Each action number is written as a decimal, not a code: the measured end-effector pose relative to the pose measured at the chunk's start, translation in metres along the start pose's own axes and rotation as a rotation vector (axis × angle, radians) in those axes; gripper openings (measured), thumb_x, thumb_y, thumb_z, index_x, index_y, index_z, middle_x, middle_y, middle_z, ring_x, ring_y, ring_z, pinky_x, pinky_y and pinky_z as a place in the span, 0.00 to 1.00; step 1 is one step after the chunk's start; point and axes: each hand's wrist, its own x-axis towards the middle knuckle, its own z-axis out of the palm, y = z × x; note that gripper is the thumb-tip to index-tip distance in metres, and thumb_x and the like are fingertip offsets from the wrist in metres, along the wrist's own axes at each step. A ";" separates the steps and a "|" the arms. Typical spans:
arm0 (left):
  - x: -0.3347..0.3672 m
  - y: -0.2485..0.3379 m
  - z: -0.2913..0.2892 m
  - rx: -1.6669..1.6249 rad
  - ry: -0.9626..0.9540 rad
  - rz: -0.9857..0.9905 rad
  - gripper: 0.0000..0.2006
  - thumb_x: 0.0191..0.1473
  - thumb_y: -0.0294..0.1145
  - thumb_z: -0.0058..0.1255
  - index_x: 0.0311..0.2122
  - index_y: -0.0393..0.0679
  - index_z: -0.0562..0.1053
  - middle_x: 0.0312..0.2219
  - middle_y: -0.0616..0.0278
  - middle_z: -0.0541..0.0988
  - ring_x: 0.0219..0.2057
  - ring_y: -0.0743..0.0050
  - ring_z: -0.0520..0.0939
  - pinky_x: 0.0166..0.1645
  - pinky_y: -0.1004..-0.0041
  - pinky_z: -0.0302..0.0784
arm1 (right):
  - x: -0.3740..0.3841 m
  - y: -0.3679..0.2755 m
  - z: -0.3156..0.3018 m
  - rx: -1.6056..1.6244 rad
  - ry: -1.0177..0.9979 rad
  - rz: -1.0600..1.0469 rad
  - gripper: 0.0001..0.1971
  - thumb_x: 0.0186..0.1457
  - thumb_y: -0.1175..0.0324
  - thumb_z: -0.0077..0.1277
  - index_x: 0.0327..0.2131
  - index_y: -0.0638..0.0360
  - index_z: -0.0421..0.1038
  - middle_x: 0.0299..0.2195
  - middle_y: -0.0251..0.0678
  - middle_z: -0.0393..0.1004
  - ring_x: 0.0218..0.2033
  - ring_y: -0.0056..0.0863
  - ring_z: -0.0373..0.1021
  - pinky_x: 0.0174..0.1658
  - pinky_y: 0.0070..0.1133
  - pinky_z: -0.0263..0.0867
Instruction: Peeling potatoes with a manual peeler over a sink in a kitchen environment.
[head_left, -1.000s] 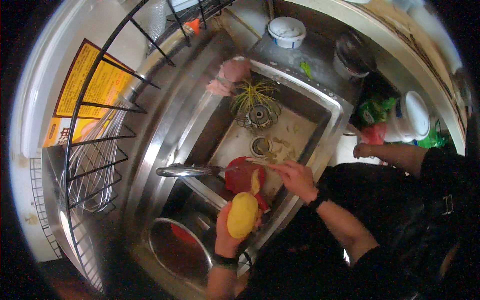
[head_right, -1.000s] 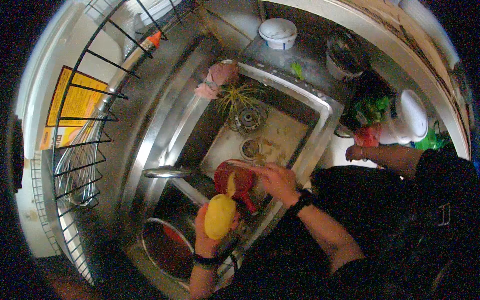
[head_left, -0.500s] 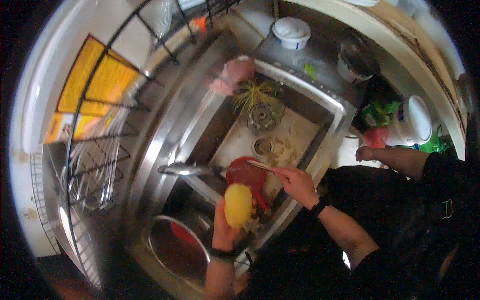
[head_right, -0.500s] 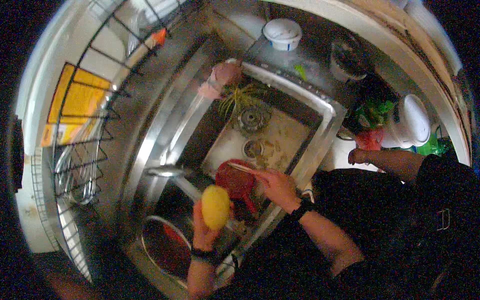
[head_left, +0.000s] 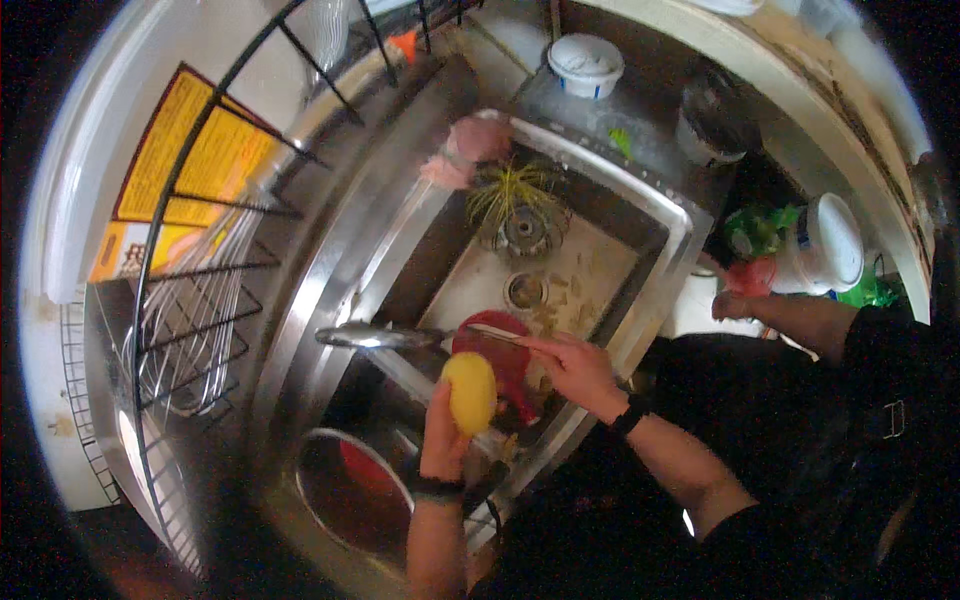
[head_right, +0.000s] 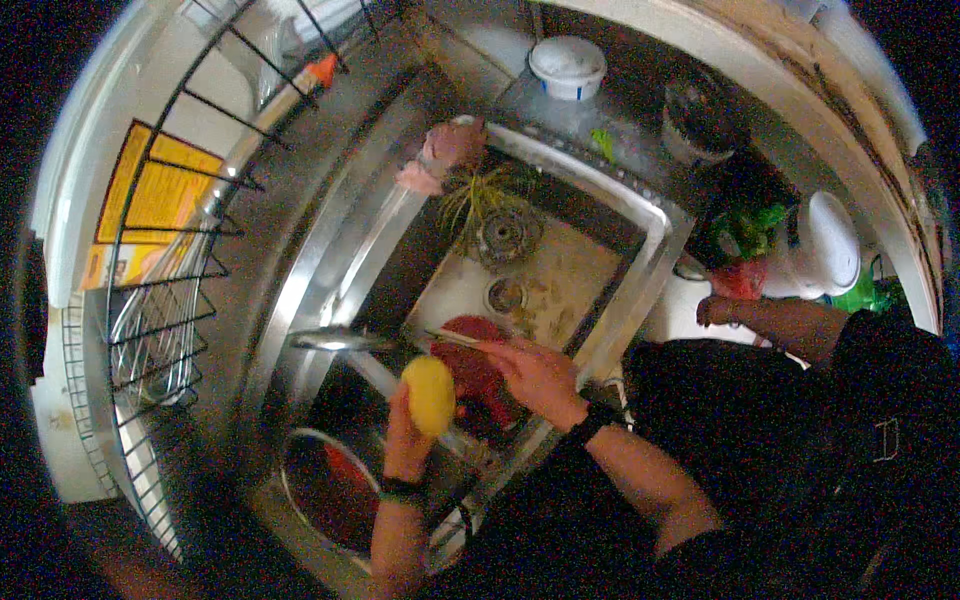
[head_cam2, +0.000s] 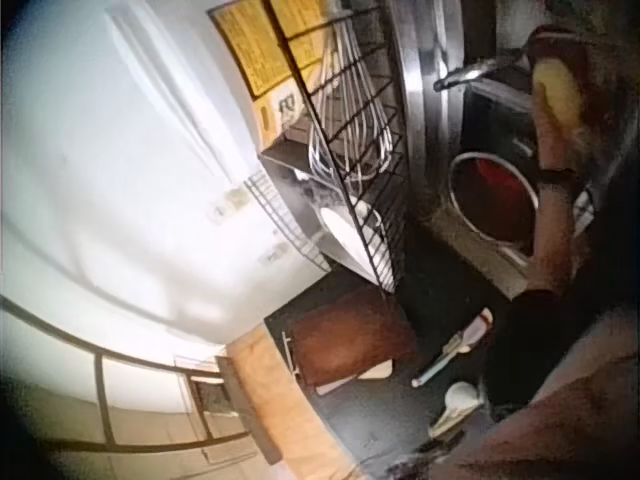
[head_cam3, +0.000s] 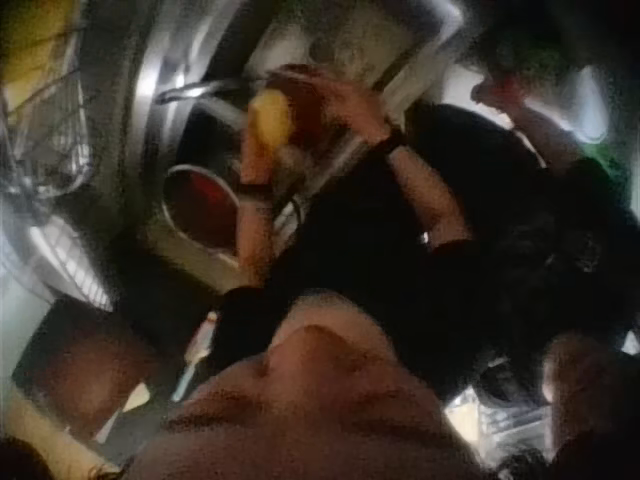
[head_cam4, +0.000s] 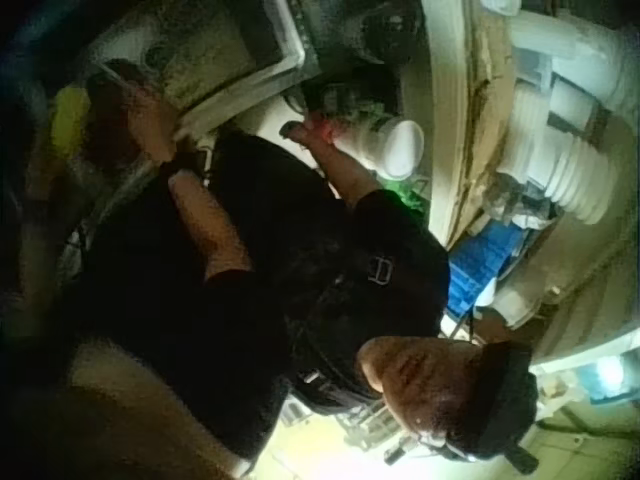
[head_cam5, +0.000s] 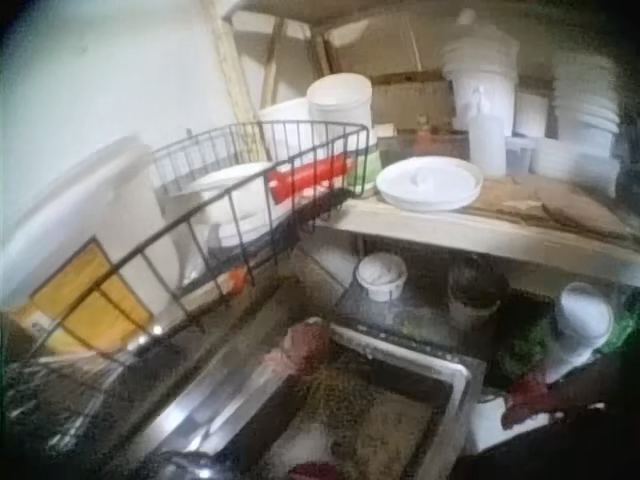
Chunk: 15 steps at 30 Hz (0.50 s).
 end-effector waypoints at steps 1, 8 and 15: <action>0.008 -0.004 -0.003 0.023 0.055 0.006 0.26 0.58 0.49 0.37 0.55 0.42 0.60 0.48 0.52 0.71 0.44 0.55 0.76 0.44 0.57 0.76 | -0.008 -0.008 0.008 -0.049 -0.009 -0.063 0.14 0.56 0.57 0.44 0.45 0.31 0.72 0.31 0.36 0.75 0.32 0.38 0.72 0.31 0.36 0.68; 0.057 0.003 -0.010 -0.129 0.036 -0.005 0.25 0.59 0.51 0.31 0.52 0.42 0.64 0.45 0.53 0.73 0.45 0.58 0.76 0.46 0.56 0.75 | 0.049 0.012 0.012 0.176 -0.129 0.260 0.16 0.57 0.60 0.43 0.49 0.40 0.68 0.39 0.43 0.74 0.38 0.43 0.71 0.40 0.34 0.68; 0.108 -0.011 -0.029 -0.198 0.165 0.203 0.22 0.58 0.50 0.35 0.49 0.43 0.66 0.45 0.57 0.73 0.46 0.62 0.76 0.49 0.65 0.74 | 0.065 -0.010 0.099 0.520 0.140 0.044 0.25 0.54 0.60 0.49 0.53 0.61 0.61 0.48 0.46 0.68 0.50 0.42 0.65 0.53 0.29 0.59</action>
